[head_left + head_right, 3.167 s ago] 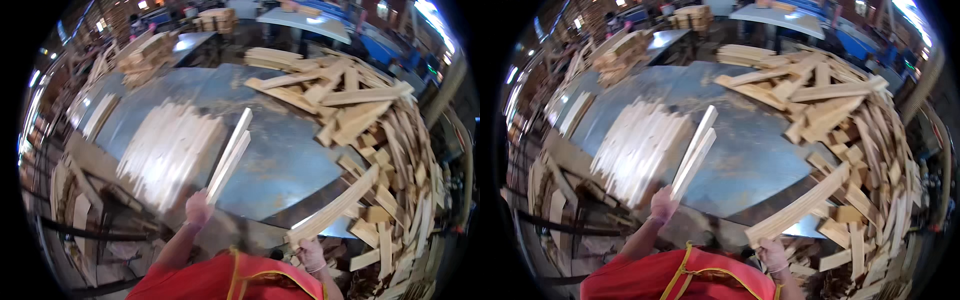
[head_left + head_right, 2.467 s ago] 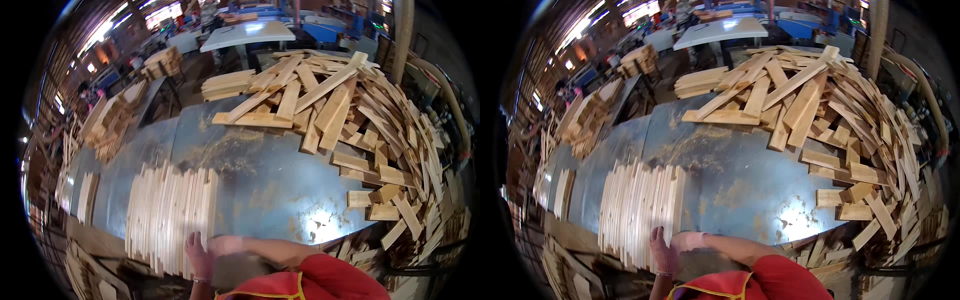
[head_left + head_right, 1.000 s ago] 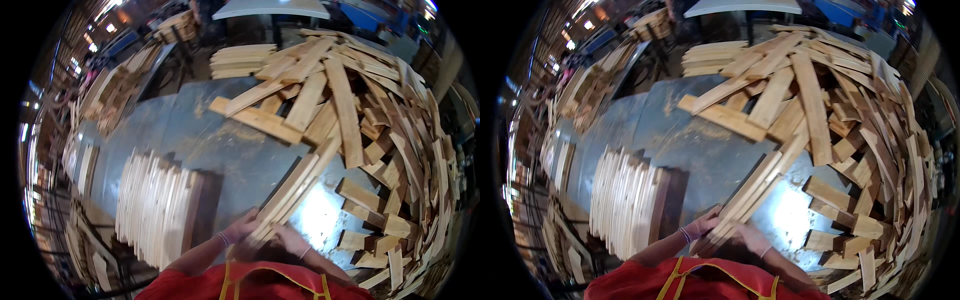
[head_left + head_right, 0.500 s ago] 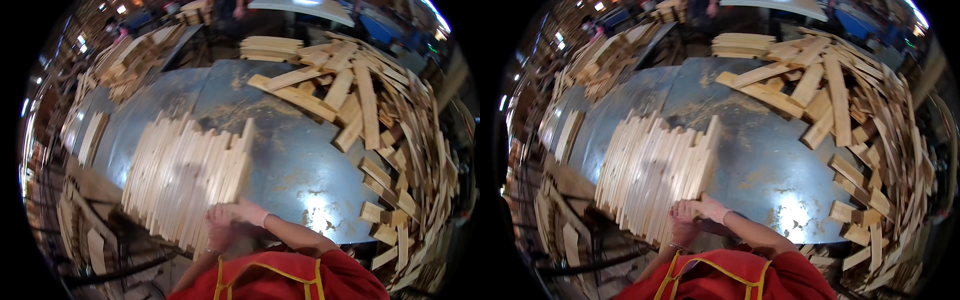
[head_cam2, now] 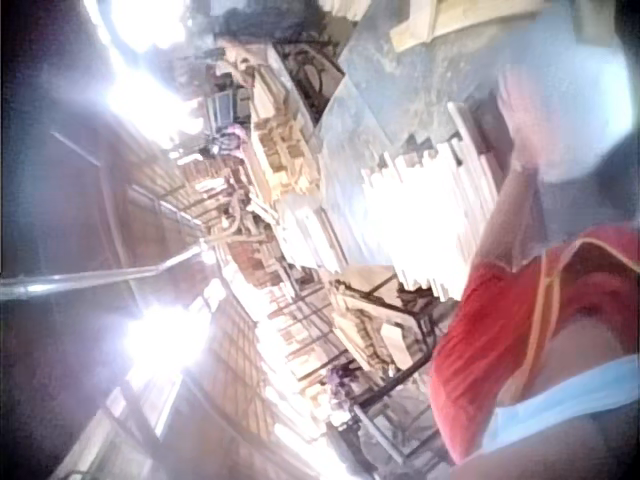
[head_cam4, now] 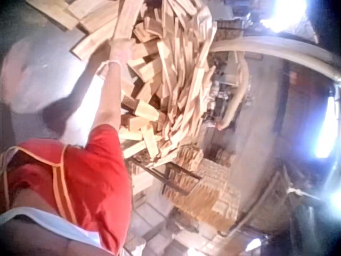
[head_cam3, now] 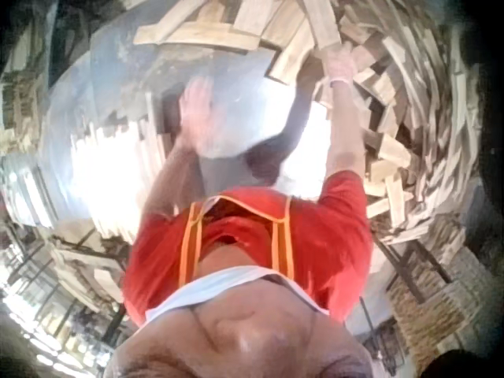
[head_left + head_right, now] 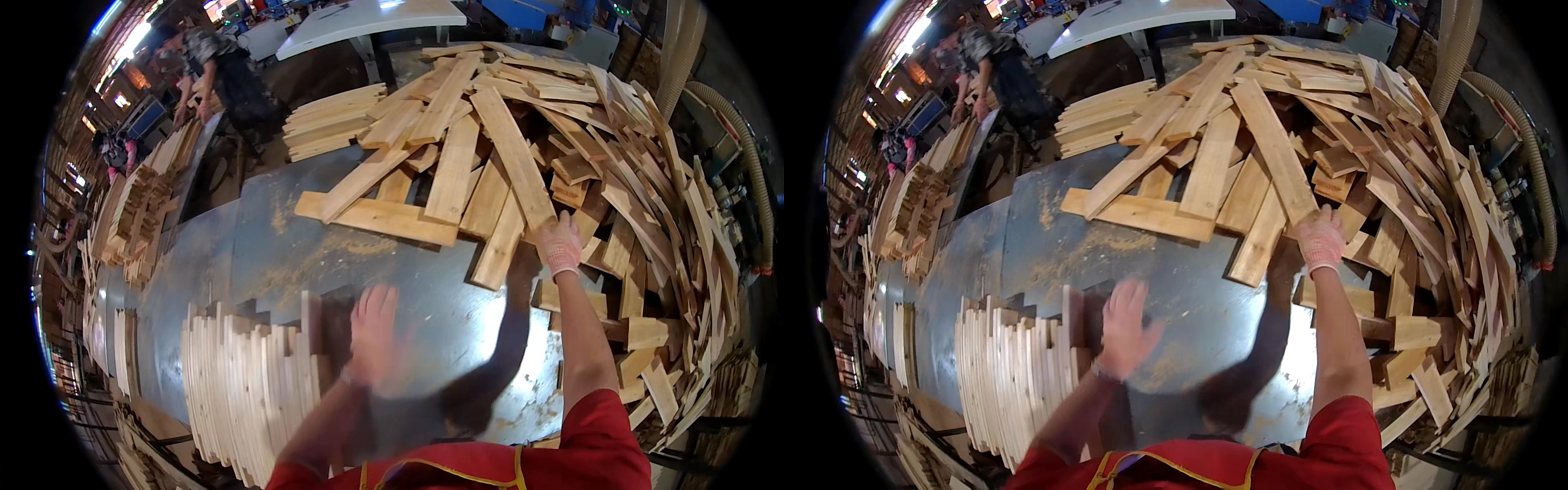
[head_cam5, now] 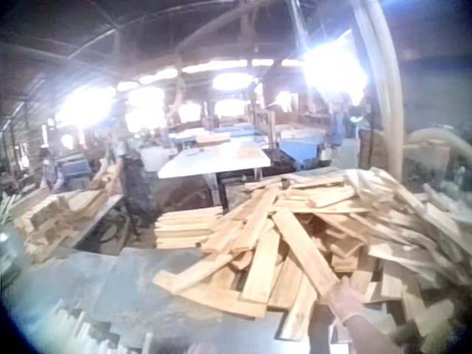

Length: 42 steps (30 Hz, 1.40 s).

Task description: The person sorts wooden planks on a metal table in a workshop. They pick up individual planks from a large pile, inspect them, and place them into a neat stack. Another person is visible in the background performing similar sorting actions.

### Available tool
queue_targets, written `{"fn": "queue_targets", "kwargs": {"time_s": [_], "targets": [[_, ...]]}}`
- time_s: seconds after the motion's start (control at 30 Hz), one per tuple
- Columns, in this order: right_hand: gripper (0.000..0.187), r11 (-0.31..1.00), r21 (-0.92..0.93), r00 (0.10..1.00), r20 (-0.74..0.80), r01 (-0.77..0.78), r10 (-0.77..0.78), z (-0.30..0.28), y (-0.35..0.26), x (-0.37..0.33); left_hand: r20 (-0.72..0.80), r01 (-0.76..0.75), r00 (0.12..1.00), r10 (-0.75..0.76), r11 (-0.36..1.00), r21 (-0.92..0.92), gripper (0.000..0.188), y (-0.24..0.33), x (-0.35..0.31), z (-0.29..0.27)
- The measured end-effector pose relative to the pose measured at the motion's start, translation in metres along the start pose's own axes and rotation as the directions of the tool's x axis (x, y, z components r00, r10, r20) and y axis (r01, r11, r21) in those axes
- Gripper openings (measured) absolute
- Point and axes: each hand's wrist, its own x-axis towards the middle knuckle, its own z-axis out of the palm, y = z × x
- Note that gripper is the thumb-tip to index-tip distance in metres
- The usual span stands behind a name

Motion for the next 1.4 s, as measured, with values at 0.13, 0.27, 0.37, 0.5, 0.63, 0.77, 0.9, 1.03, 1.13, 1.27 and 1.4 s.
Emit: {"fn": "queue_targets", "kwargs": {"time_s": [0.13, 0.27, 0.37, 0.5, 0.63, 0.77, 0.9, 1.03, 1.13, 1.27, 1.4], "targets": [[0.071, 0.996, 0.077, 0.916, 0.396, 0.035, -0.063, 0.013, 0.023, 0.042, 0.008, 0.161, 0.987, -0.162, 0.973, -0.165, 0.071, -0.016, 0.163, 0.061], [0.065, 0.938, 0.320, 0.899, 0.358, 0.136, -0.252, 0.011, 0.015, 0.051, 0.276, 0.349, 0.922, -0.272, 0.891, -0.290, 0.066, -0.033, 0.287, 0.085], [0.060, 0.997, 0.053, 0.950, 0.305, 0.057, -0.071, -0.053, -0.041, 0.059, 0.542, 0.169, 0.840, -0.036, 0.965, -0.199, 0.047, -0.069, 0.321, 0.110], [0.070, 0.996, 0.082, 0.943, 0.329, 0.024, -0.049, -0.019, -0.033, 0.063, 0.348, -0.091, 0.913, 0.213, 0.938, -0.333, 0.042, -0.089, 0.317, 0.145], [0.093, 0.930, 0.368, 0.883, 0.437, -0.004, -0.170, -0.015, 0.006, 0.071, 0.642, 0.683, 0.726, -0.248, 0.377, -0.626, 0.058, -0.010, 0.308, 0.109], [0.110, 0.659, 0.565, 0.689, 0.718, -0.496, -0.097, 0.003, 0.039, 0.044, 0.841, 0.808, 0.534, -0.084, 0.346, -0.478, 0.053, 0.001, 0.248, 0.116], [0.114, 0.848, 0.494, 0.820, 0.556, -0.194, -0.137, 0.016, 0.011, -0.012, 0.812, 0.812, 0.583, -0.033, -0.002, -0.583, 0.049, 0.017, 0.203, 0.138], [0.104, 0.849, 0.491, 0.862, 0.499, -0.195, -0.090, 0.006, 0.019, -0.052, 0.815, 0.804, 0.579, 0.024, -0.183, -0.566, 0.050, 0.049, 0.155, 0.103], [0.102, 0.791, 0.553, 0.809, 0.572, -0.262, -0.132, -0.019, 0.039, -0.145, 0.821, 0.827, 0.562, 0.102, -0.094, -0.554, 0.054, 0.048, 0.063, 0.071], [0.109, 0.432, 0.631, 0.715, 0.698, -0.645, 0.048, -0.062, 0.031, -0.291, 0.810, 0.812, 0.581, 0.081, 0.023, -0.584, 0.051, 0.008, -0.119, 0.066], [0.093, 0.313, 0.560, 0.615, 0.781, -0.767, 0.111, -0.045, 0.061, -0.357, 0.842, 0.712, 0.535, -0.066, 0.571, -0.408, 0.046, 0.010, -0.201, 0.033]]}}
